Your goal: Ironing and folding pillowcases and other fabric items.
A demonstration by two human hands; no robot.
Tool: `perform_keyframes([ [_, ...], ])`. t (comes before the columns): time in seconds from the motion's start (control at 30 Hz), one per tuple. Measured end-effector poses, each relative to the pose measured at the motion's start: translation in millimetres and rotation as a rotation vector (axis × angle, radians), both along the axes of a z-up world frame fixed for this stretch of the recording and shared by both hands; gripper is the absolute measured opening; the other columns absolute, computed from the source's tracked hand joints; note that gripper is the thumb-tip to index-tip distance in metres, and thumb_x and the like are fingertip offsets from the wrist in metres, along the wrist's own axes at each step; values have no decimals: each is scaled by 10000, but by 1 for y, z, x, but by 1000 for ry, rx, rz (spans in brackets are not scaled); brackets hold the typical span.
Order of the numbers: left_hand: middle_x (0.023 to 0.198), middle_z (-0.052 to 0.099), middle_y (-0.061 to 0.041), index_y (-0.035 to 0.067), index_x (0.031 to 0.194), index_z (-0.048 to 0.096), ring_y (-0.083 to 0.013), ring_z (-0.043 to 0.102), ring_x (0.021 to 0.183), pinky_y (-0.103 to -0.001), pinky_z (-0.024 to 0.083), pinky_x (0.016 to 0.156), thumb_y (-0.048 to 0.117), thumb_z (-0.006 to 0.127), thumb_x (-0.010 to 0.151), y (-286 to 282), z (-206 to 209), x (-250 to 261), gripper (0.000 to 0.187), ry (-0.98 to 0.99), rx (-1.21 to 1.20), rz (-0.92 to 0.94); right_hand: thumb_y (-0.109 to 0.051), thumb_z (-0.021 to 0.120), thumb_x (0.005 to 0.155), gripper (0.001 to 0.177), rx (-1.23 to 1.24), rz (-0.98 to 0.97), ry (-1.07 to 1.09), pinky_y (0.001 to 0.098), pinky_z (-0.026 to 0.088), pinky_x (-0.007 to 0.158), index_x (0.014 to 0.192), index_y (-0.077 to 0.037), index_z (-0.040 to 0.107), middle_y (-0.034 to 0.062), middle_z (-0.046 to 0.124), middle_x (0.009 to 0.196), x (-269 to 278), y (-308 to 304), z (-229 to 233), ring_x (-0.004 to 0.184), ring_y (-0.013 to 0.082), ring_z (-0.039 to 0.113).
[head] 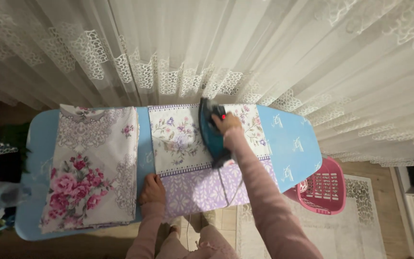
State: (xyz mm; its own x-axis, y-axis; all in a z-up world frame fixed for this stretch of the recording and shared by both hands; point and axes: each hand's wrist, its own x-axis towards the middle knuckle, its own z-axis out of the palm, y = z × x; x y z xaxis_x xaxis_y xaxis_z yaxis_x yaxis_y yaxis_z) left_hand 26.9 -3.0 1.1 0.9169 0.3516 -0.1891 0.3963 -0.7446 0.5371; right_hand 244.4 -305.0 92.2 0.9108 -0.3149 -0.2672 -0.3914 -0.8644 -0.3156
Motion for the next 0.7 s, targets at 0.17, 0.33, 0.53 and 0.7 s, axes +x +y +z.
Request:
perform_keyframes([
  [0.17,1026,683,-130,134,1094,524,-384,688,775,-489,552,602,323,512,1048,3,-22,-1,194,-218,46,-41,-713,670,844,798,-1,-45,-93,497,549,918,1112,38,674,293,708,1071,-1,-5,-14,1044,454,679],
  [0.33,1038,702,-129,146,1151,534,-381,698,803,-492,553,632,344,506,1064,5,-8,-3,218,-58,-6,-13,-732,609,865,807,-2,46,25,516,582,790,1143,25,629,304,719,950,-159,-31,-18,889,466,712],
  [0.53,1002,723,-141,154,1153,557,-404,693,795,-507,543,631,353,531,1040,6,-32,-1,230,-110,5,15,-703,606,847,758,32,6,105,484,617,672,1141,-4,598,252,744,795,-272,-43,5,741,419,755],
  [0.7,961,711,-152,135,1141,550,-405,677,740,-506,532,591,355,518,1060,3,-19,-1,237,-172,19,1,-737,552,863,815,48,-10,154,442,634,670,1202,4,573,257,748,804,-193,-59,7,716,380,777],
])
